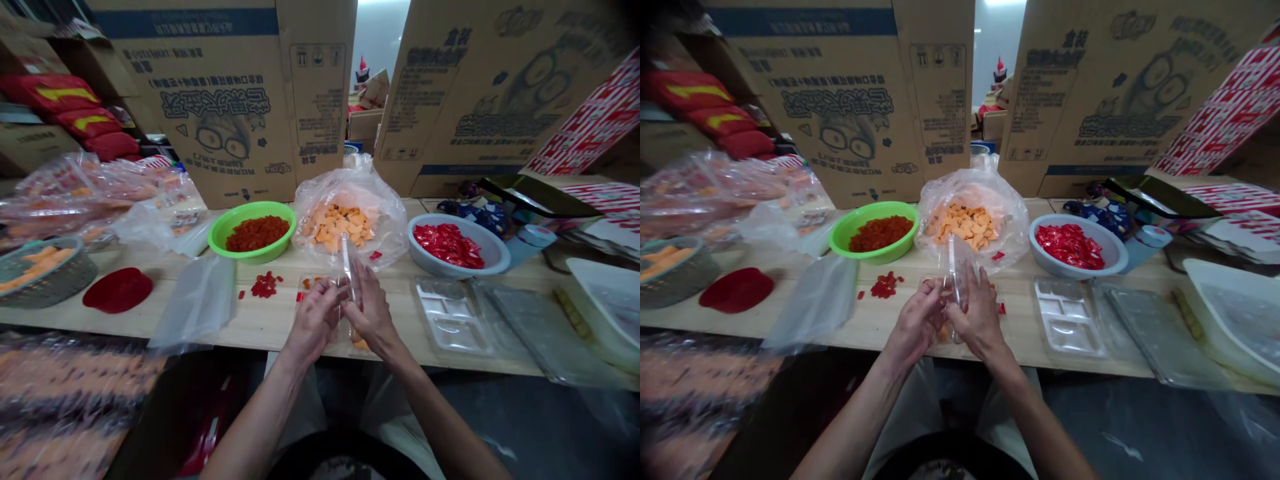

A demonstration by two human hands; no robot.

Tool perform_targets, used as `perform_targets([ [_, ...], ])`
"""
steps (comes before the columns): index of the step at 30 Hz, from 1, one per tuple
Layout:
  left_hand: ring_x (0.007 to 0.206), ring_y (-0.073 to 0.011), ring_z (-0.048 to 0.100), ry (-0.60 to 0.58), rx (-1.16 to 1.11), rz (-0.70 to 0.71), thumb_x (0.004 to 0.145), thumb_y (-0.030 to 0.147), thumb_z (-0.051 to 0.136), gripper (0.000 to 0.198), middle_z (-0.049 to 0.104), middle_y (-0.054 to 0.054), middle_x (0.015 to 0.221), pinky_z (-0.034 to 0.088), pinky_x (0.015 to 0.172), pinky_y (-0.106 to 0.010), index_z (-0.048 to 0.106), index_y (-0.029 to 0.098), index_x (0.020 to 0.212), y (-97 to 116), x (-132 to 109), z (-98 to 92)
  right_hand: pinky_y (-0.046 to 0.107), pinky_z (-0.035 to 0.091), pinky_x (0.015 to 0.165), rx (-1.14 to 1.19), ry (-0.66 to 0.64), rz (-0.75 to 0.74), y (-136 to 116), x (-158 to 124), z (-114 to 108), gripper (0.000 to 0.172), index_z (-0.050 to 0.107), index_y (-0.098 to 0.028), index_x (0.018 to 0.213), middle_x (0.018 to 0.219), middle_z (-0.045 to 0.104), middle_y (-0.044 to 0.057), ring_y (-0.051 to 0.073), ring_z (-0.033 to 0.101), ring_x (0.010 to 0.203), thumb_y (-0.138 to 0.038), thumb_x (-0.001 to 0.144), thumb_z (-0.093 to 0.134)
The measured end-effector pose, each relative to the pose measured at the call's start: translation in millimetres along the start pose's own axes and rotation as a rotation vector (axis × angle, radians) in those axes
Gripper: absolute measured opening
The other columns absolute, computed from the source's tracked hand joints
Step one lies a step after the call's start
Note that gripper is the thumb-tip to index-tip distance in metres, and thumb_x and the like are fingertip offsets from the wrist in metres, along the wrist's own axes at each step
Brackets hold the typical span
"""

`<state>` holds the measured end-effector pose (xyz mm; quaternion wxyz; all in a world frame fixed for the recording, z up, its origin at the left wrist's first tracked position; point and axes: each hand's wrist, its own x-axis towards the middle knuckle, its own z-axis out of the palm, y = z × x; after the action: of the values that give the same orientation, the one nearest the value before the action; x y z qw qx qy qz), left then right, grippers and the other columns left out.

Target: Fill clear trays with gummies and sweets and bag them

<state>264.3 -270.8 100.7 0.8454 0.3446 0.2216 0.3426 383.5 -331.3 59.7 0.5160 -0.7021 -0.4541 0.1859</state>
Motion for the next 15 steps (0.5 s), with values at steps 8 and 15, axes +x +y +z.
perform_targets([
  [8, 0.07, -0.017, 0.061, 0.368, 0.886, 0.171, 0.073, 0.024, 0.075, 0.06, 0.063, -0.001, 0.079, 0.05, 0.073, -0.03, 0.05, 0.015, 0.126, -8.7, 21.0, -94.7, 0.064, 0.015, 0.116, -0.086, 0.059, 0.019, 24.1, 6.5, -31.8, 0.079, 0.029, -0.034, 0.155, 0.158, 0.031, 0.006, 0.038, 0.025, 0.145, -0.051, 0.084, 0.06],
  [15, 0.139, -0.0379, 0.036, 0.273, 1.808, 0.205, 0.091, 0.03, 0.055, 0.045, 0.042, -0.019, 0.149, 0.033, 0.108, -0.054, 0.056, 0.02, 0.135, -31.2, 10.5, -99.8, 0.059, 0.015, 0.119, 0.019, 0.079, 0.113, 27.4, -0.3, -55.0, 0.079, 0.031, -0.028, 0.154, 0.158, 0.032, 0.008, 0.033, 0.025, 0.146, -0.054, 0.085, 0.059],
])
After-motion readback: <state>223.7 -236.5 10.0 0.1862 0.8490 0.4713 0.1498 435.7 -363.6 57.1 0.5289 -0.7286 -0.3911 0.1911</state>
